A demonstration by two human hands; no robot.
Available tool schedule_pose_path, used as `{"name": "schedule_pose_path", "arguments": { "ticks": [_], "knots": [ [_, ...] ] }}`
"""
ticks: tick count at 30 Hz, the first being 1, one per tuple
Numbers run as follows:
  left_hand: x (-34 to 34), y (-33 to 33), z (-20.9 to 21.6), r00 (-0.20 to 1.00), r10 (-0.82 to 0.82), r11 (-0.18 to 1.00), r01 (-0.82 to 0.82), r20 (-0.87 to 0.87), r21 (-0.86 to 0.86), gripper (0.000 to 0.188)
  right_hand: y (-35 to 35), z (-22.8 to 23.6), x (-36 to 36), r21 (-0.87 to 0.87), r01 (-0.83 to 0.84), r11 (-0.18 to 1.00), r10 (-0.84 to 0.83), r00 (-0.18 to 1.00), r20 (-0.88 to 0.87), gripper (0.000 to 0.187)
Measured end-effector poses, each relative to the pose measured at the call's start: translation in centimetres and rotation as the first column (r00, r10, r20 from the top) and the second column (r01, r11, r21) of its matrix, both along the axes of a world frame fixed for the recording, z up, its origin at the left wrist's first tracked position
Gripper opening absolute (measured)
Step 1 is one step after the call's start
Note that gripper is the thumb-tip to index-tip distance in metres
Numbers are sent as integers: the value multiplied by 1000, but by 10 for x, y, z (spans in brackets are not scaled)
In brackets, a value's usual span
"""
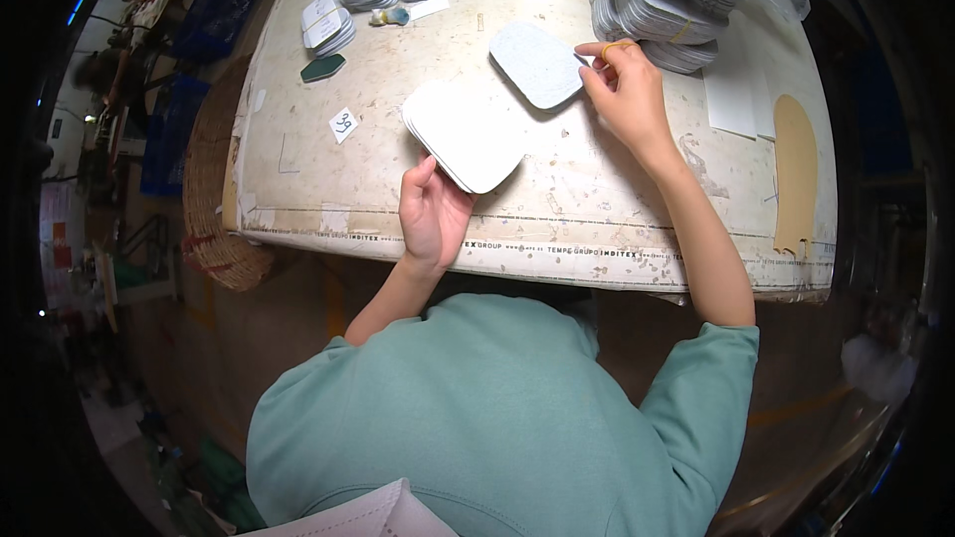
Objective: The person gathers and aligns brown fabric pieces, then secures them with a rubber band. They move to another table and sort white fabric pieces into smaller stacks, placing them on the table.
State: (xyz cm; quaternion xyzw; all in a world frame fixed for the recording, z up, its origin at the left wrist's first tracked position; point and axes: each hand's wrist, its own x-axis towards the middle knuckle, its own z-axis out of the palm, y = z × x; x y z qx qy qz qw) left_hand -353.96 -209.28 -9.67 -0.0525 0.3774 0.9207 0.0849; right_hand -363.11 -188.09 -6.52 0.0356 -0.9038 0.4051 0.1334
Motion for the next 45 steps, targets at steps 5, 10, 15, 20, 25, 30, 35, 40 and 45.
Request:
{"name": "schedule_pose_path", "arguments": {
  "ticks": [5, 10, 15, 20, 25, 30, 35, 40, 45],
  "knots": [
    [0, -2, -4, 1000, -19, 1000, 19, -3, 11, 57, -29, 2, 41, 7, -584, 812, 580, 804, -133, 18],
    [-2, -4, -8, 999, -41, 999, 42, -26, 29, 56, -50, 7, 57, 209, -604, 769, 638, 738, -217, 24],
    [-2, -1, -6, 1000, -12, 999, 13, -16, 29, 55, -31, 11, 42, -3, -618, 786, 600, 763, -240, 25],
    [0, -1, -1, 1000, -16, 999, 16, -6, 37, 55, -4, 8, 7, -467, -67, 882, 132, 985, 107, 22],
    [-1, -1, -2, 1000, -26, 999, 26, 5, 22, 56, -16, 1, 25, 17, -249, 968, 248, 952, -177, 17],
    [-1, -4, -4, 999, -51, 999, 51, -16, 1, 56, -55, 2, 60, 209, -560, 802, 598, 758, -261, 22],
    [-2, -3, -5, 996, -61, 998, 63, -72, 21, 56, -47, 6, 55, 24, -574, 818, 564, 793, -230, 20],
    [-1, -1, -3, 999, -26, 999, 27, -31, 32, 58, -17, 8, 23, -445, -246, 861, 220, 969, -111, 18],
    [-2, -3, -3, 998, -50, 999, 50, -30, 16, 59, -7, 11, 13, 62, 19, 998, -15, 998, -68, 18]
  ]
}}
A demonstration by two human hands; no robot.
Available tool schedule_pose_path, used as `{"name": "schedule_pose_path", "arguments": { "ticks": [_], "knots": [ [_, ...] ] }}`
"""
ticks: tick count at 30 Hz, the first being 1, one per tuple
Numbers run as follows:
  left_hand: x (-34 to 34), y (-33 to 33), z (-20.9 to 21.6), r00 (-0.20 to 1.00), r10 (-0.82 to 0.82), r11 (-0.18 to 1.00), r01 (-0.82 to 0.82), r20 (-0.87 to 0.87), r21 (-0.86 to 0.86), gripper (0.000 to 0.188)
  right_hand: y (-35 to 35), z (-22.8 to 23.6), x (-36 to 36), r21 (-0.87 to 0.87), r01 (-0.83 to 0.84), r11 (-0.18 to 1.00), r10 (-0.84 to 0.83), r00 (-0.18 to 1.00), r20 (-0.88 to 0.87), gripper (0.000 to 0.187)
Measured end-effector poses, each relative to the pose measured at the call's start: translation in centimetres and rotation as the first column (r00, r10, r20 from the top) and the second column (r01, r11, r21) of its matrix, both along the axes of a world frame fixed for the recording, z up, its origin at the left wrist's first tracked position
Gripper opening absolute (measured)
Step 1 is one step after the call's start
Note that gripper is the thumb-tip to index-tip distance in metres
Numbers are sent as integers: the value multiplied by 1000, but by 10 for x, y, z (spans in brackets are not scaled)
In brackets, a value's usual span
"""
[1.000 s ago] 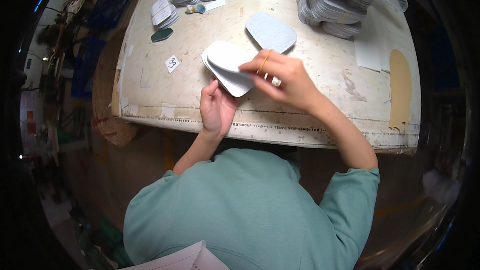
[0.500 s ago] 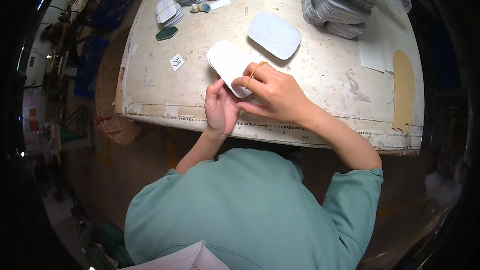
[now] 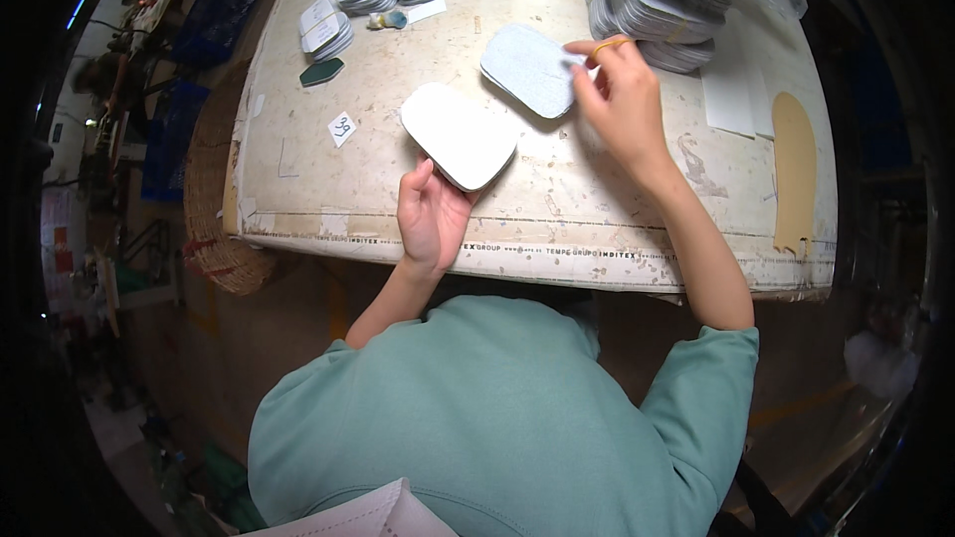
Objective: The person gathers and aligns brown fabric pieces, then secures them with a rubber band. They move to another table and sort white fabric pieces into smaller stacks, placing them on the table.
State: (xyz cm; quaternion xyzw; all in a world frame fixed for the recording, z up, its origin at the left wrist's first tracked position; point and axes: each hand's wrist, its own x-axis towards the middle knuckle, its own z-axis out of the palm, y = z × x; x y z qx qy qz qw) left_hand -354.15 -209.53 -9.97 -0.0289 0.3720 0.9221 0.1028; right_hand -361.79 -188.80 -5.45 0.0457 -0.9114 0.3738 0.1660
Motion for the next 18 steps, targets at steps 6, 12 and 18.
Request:
{"name": "schedule_pose_path", "arguments": {
  "ticks": [6, 12, 18],
  "knots": [
    [2, -1, -1, 1000, -16, 1000, 16, -1, 2, 58, -48, -12, 47, 37, -579, 814, 576, 799, -172, 23],
    [0, -1, -4, 1000, -1, 1000, 1, -9, -5, 59, -47, -13, 48, 24, -607, 794, 601, 778, -182, 23],
    [0, 0, -3, 1000, 8, 1000, -8, -13, -8, 61, -10, 1, 17, -292, -336, 895, 306, 941, -146, 24]
  ]
}}
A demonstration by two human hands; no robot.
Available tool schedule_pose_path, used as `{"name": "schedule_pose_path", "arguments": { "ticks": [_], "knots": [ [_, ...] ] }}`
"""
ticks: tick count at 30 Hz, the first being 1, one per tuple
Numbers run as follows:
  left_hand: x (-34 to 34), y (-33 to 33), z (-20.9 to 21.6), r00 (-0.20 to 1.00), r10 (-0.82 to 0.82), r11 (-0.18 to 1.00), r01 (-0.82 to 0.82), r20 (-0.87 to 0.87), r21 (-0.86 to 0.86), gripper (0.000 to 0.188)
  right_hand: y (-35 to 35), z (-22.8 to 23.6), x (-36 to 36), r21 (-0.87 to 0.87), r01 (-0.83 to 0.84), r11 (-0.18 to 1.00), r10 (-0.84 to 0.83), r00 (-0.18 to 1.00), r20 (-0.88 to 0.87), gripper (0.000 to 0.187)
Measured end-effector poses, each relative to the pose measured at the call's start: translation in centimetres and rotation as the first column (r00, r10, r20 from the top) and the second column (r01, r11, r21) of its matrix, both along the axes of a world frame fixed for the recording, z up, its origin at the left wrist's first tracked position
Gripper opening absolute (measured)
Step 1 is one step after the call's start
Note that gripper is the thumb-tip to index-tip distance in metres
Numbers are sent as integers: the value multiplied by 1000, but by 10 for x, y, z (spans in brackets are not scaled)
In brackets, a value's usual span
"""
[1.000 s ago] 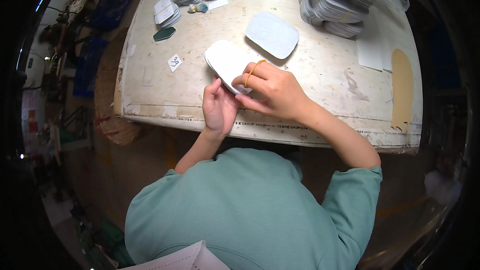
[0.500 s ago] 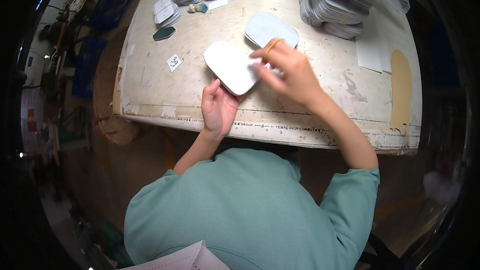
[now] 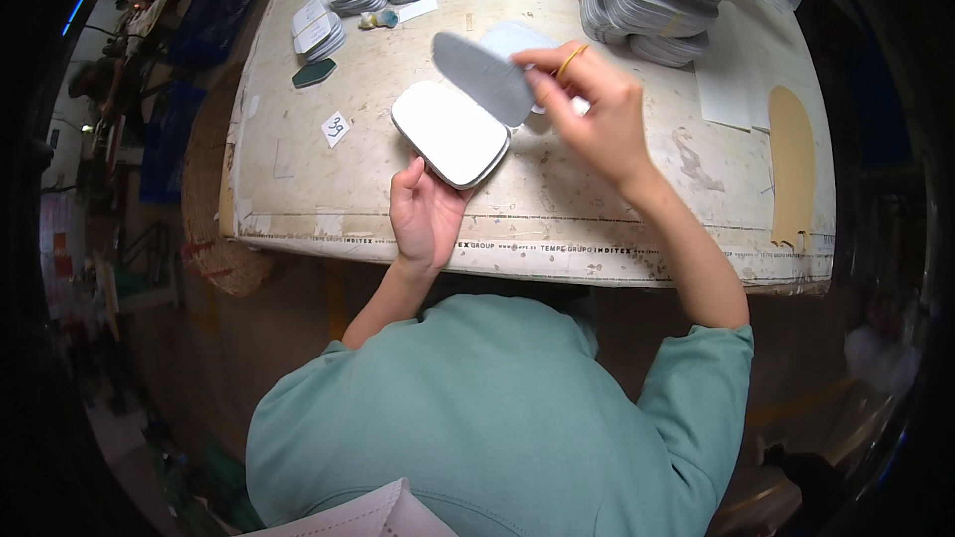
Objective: The person gathers and aligns brown fabric pieces, then secures them with a rubber band. They move to another table and sort white fabric pieces into smaller stacks, placing them on the table.
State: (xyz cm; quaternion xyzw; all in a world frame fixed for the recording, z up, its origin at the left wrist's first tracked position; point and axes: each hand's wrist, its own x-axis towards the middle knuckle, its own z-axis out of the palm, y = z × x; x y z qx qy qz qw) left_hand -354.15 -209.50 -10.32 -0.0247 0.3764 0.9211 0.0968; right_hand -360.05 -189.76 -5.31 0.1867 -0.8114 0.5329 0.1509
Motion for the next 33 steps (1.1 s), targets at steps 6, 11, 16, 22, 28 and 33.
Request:
{"name": "schedule_pose_path", "arguments": {
  "ticks": [6, 11, 16, 22, 28, 33],
  "knots": [
    [0, 1, 2, 1000, 8, 1000, -8, -1, -2, 59, 5, -4, -11, 267, 233, 935, -257, 965, 56, 18],
    [1, -3, 0, 1000, -20, 1000, 20, -7, 10, 56, -41, -14, 32, 305, -215, 928, 246, 967, -68, 28],
    [1, -3, -1, 999, -36, 999, 36, -21, -4, 57, -41, -9, 31, 250, -300, 921, 311, 951, -2, 23],
    [1, 0, 1, 1000, 5, 1000, -4, -25, 29, 60, -1, 3, -1, 24, -120, 993, 119, 993, 11, 25],
    [2, 0, 1, 1000, 3, 1000, -2, -28, 13, 60, 18, 0, -20, 268, 267, 926, -263, 963, -54, 19],
    [2, -1, 1, 1000, -13, 1000, 13, 20, 9, 58, -30, -17, 21, 258, -215, 942, 239, 969, -66, 23]
  ]
}}
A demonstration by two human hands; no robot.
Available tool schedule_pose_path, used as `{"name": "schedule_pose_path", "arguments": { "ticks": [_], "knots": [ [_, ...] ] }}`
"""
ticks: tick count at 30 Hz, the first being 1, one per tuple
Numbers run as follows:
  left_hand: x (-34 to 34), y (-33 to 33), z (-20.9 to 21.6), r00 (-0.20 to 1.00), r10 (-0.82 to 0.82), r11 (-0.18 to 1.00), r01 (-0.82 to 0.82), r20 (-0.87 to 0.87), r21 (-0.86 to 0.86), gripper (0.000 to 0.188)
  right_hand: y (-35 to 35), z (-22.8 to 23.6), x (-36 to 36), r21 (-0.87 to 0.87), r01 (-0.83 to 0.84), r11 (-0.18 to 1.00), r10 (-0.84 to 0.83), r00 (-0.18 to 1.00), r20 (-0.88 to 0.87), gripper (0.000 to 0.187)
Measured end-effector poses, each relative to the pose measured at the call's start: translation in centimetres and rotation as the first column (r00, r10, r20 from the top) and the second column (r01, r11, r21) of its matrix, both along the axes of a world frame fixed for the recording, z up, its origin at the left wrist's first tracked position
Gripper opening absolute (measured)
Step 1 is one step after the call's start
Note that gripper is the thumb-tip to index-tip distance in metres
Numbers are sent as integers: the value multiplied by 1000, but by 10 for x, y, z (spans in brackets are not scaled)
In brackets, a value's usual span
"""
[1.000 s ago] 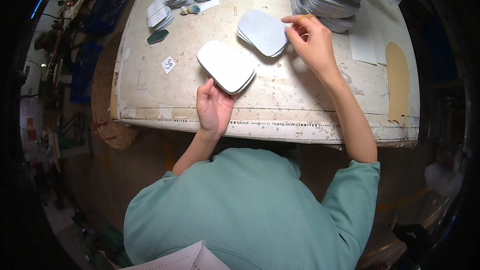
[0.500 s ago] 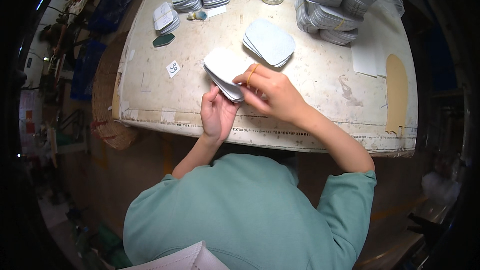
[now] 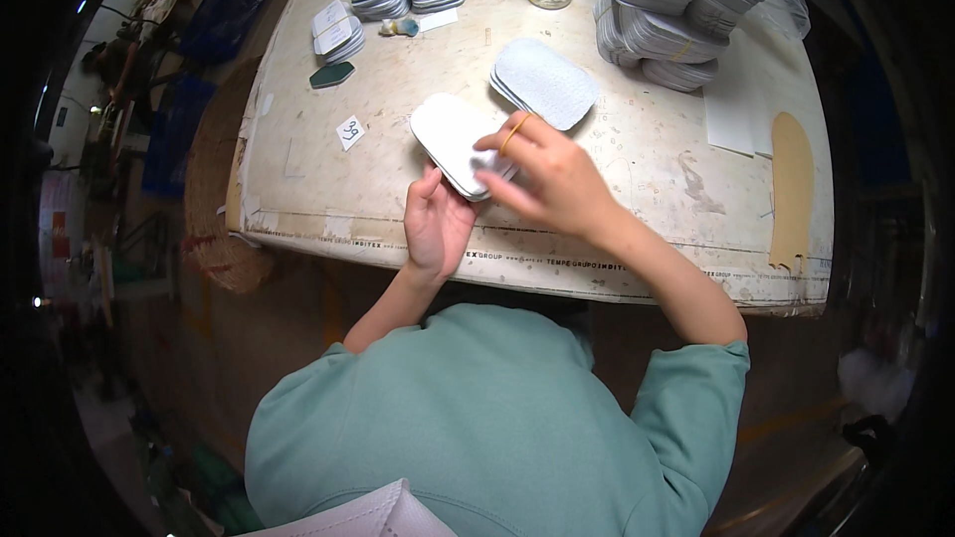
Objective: The person gathers and aligns brown fabric pieces, then secures them with a rubber band. They move to another table and sort white fabric pieces into smaller stacks, placing them on the table.
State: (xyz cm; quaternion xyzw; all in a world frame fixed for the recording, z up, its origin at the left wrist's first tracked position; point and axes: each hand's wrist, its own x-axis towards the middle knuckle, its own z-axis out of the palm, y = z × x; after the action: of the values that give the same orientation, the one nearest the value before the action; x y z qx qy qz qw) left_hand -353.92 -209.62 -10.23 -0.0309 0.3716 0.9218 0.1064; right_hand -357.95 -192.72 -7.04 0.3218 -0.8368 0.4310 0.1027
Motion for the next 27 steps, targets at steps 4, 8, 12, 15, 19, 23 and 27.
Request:
{"name": "schedule_pose_path", "arguments": {
  "ticks": [4, 8, 12, 15, 19, 23, 27],
  "knots": [
    [0, 0, -2, 998, 7, 1000, -7, -60, -6, 56, -16, -3, 10, 131, 19, 991, -7, 996, -93, 27],
    [-2, -1, -5, 999, 13, 1000, -13, -45, -5, 56, -10, 0, 2, 36, -96, 995, 98, 994, -40, 22],
    [-1, 0, -5, 999, 8, 1000, -8, -37, 15, 58, 4, 4, -4, -21, -103, 994, 104, 994, 28, 22],
    [-1, 0, -4, 1000, 16, 1000, -16, -27, 13, 60, 20, 7, -17, -187, 142, 972, -127, 988, 88, 22],
    [-1, 0, -2, 999, 2, 1000, -3, -38, -9, 62, 44, 18, -43, -242, 424, 873, -354, 891, 283, 18],
    [0, 0, -2, 999, 4, 1000, -4, -49, -2, 61, 30, 14, -28, -28, 345, 938, -345, 939, 15, 18],
    [-1, -3, -3, 998, -39, 996, 43, -42, 78, 47, -13, -2, 2, 38, 7, 999, -2, 992, -128, 23]
  ]
}}
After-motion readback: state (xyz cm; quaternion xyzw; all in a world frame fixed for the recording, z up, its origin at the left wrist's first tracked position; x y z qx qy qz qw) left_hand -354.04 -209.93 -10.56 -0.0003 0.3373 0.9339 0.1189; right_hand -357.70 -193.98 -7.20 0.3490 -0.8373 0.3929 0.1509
